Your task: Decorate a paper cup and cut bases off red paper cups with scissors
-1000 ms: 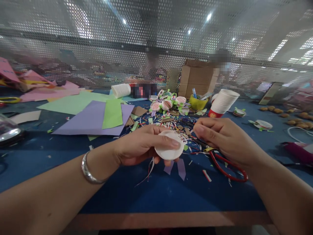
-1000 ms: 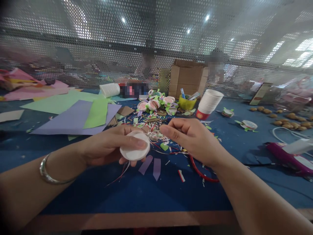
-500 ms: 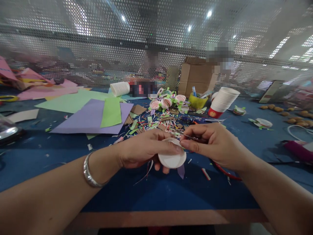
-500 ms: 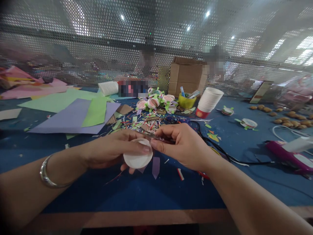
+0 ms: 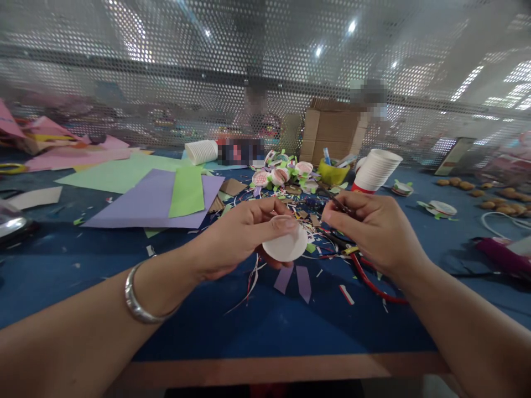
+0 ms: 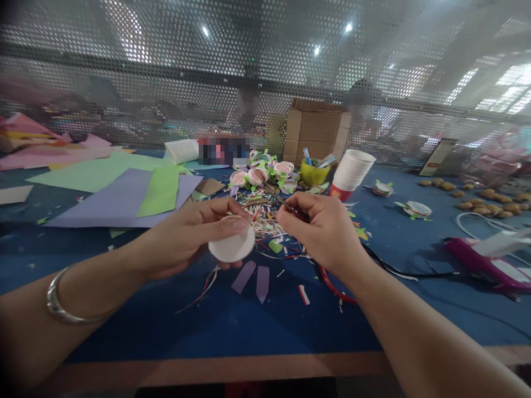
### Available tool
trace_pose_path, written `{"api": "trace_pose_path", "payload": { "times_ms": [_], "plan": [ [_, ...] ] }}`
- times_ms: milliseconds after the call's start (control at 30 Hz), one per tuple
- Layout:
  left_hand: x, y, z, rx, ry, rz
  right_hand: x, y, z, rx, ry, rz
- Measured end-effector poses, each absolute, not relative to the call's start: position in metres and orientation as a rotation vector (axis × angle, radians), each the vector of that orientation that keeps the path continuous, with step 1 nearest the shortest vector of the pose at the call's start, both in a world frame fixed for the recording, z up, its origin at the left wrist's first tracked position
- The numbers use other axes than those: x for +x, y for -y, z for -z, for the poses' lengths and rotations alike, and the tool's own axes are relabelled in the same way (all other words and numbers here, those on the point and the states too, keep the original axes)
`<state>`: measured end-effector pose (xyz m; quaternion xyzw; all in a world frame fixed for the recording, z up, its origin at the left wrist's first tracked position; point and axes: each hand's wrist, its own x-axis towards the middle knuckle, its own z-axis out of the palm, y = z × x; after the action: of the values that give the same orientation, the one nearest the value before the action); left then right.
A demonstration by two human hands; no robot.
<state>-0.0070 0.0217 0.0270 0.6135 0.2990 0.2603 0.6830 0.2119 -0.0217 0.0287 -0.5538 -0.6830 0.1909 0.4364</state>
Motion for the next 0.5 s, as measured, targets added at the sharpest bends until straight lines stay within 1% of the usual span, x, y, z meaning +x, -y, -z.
{"api": "trace_pose_path", "payload": {
  "times_ms": [200, 367, 500],
  "plan": [
    [-0.0024, -0.0221, -0.0231, 1.382, -0.753, -0.735, 0.2096, 0.0181, -0.0247, -1.414, 1.753, -0.457],
    [-0.0028, -0.0241, -0.0225, 1.366, -0.782, -0.869, 0.2083, 0.0199, -0.0243, -1.447, 1.753, -0.370],
    [-0.0019, -0.0238, -0.0201, 1.329, -0.775, -0.951, 0.2068, 0.0224, -0.0250, -1.407, 1.724, -0.520]
  ]
}}
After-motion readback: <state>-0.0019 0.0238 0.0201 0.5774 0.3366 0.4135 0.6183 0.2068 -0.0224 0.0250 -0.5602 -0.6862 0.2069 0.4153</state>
